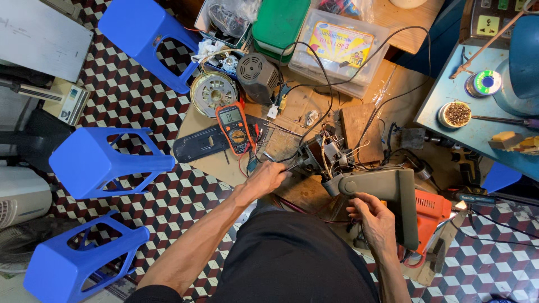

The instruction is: The person works on a disassembled handheld power tool, likely a heat gun, at a cluttered workbench. They connect and disconnect a power cord, use a multimeter to test components, and manipulate internal wires and parts with pliers and a screwdriver.

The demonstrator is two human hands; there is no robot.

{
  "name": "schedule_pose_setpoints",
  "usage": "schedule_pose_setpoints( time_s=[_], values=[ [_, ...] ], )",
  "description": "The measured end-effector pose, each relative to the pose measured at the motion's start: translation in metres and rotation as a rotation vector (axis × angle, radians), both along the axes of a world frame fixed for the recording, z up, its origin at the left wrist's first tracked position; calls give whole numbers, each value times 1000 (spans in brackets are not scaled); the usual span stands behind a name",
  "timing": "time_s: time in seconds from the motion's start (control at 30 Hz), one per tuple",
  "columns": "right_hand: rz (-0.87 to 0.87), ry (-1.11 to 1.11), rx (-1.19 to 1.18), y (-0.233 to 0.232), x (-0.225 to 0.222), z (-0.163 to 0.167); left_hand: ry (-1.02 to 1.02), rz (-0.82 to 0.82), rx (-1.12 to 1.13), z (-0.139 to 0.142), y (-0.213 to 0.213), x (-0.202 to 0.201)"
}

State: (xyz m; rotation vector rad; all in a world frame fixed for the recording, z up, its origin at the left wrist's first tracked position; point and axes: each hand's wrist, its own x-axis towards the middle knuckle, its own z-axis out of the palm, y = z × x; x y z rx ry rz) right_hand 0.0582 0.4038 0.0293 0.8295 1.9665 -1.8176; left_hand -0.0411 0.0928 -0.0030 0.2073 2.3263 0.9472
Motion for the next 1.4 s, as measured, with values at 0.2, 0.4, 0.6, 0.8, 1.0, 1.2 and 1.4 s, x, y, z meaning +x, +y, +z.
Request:
schedule_pose_setpoints(
  time_s=[0.2, 0.4, 0.6, 0.8, 1.0, 1.2, 1.4],
  values=[
    [-96, -74, -119, 4, -8, -7, 45, -83, 84, -11, -7, -8],
    [-138, -113, -126, 5, -10, -10, 31, -64, -105, -10, -7, -11],
    [-155, -133, -147, 4, -8, -16, 241, -40, -106, -25, -9, -7],
    [-132, -131, -138, 5, -9, -18, 111, -32, -164, -26, -22, -2],
    [-119, -115, -134, 3, -6, -18, 115, -47, -145, -9, -22, -1],
    [-116, -108, -160, 2, -4, -20, 178, -85, -12, -10, -19, 0],
    [-83, -144, -107, 1, -7, -17, 87, -74, 45, -13, -21, -11]
  ],
)
